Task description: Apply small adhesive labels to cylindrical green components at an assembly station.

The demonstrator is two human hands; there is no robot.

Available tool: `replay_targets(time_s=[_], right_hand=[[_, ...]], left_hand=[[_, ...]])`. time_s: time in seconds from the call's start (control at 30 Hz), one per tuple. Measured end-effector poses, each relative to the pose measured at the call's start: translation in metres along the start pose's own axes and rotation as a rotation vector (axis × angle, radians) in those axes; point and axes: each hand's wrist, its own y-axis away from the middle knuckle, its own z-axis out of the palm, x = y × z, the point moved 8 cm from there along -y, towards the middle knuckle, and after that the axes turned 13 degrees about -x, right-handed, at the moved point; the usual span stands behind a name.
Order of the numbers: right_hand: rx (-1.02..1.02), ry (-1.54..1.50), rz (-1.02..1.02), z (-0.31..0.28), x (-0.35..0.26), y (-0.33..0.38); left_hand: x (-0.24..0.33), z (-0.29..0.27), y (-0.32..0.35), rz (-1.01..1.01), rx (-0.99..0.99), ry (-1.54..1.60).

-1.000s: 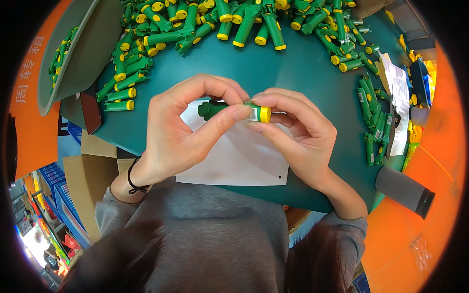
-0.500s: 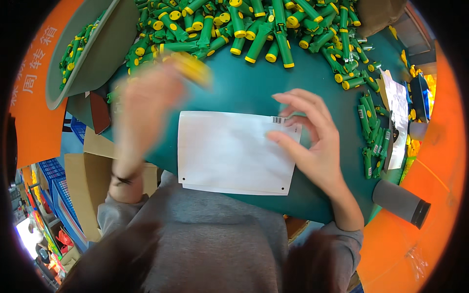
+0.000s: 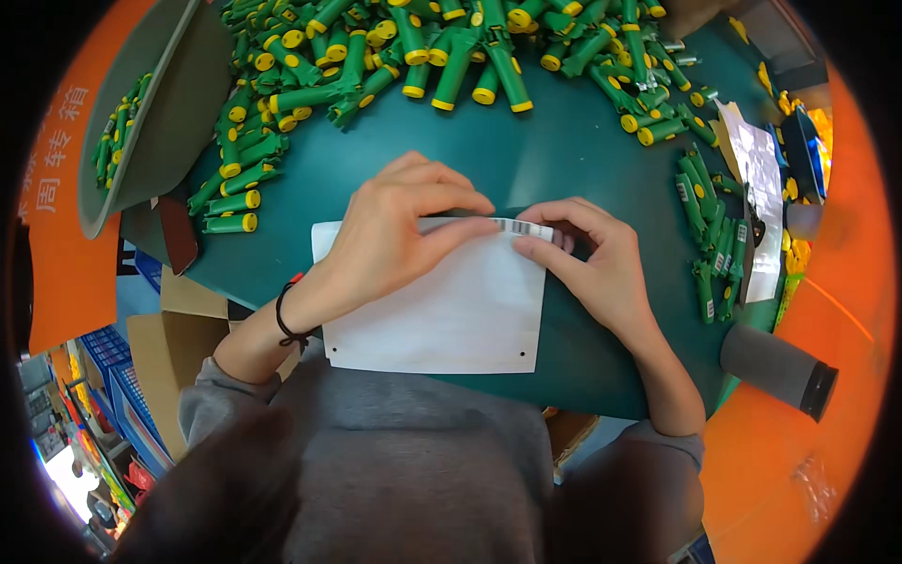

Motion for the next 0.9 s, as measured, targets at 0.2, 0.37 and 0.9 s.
replay_targets(time_s=[0.2, 0.37, 0.9], right_hand=[[0.001, 0.076, 0.007, 0.001, -0.002, 0.0], [0.008, 0.103, 0.062, 0.001, 0.005, -0.003], [0.015, 0.054, 0.034, 0.003, 0.005, -0.002]], left_hand=[[-0.01, 0.009, -0.003, -0.074, -0.094, 0.105], [0.007, 0.008, 0.005, 0.191, 0.08, -0.177], [-0.002, 0.008, 0.007, 0.046, 0.068, -0.125]])
